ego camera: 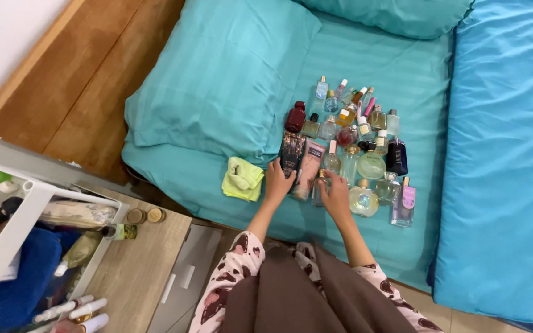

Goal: The person organizes various cosmetic bottles and tubes from a bed onto a white plastic shelf. They use a yellow cloth to wipe the shelf surface before placing the items. The person handles multiple bottles and tubes, arranging them on the shelf.

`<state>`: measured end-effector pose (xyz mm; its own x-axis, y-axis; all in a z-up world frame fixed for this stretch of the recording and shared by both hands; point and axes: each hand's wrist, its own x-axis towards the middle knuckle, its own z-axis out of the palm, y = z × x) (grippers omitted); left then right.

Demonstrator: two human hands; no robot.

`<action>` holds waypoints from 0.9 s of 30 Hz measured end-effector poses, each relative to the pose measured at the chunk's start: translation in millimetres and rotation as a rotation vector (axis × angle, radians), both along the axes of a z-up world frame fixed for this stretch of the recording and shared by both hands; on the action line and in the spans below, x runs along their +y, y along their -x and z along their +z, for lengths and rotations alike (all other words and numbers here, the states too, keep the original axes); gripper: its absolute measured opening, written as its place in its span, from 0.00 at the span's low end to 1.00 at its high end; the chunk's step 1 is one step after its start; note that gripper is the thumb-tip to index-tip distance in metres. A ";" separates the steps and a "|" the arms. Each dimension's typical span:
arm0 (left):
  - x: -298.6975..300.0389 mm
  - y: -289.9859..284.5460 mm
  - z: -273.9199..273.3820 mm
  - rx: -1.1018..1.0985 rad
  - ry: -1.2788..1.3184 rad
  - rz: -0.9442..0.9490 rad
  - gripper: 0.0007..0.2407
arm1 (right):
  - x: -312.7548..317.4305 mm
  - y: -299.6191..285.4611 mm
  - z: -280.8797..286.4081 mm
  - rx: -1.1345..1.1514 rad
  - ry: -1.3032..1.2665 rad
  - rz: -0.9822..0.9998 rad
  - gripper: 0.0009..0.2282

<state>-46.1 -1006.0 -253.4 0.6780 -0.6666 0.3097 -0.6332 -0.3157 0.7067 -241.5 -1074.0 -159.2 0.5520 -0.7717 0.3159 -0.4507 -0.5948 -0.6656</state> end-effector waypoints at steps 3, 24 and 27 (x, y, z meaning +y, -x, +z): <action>0.5 -10.4 -12.9 0.244 -0.060 0.011 0.35 | 0.4 -5.5 -1.6 -0.001 0.044 0.055 0.16; 195.4 32.6 119.3 1.357 0.867 -0.152 0.36 | -65.8 -84.3 -100.3 0.133 -0.091 0.106 0.42; 238.7 36.3 164.8 1.458 1.020 -0.247 0.36 | -60.8 -93.3 -79.9 -0.128 -0.634 0.073 0.39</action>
<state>-82.4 -767.3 -88.6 0.6770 -0.7323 -0.0736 0.6541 0.5528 0.5164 -148.2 -1134.8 -239.0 0.5983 -0.7920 -0.1216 -0.3175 -0.0950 -0.9435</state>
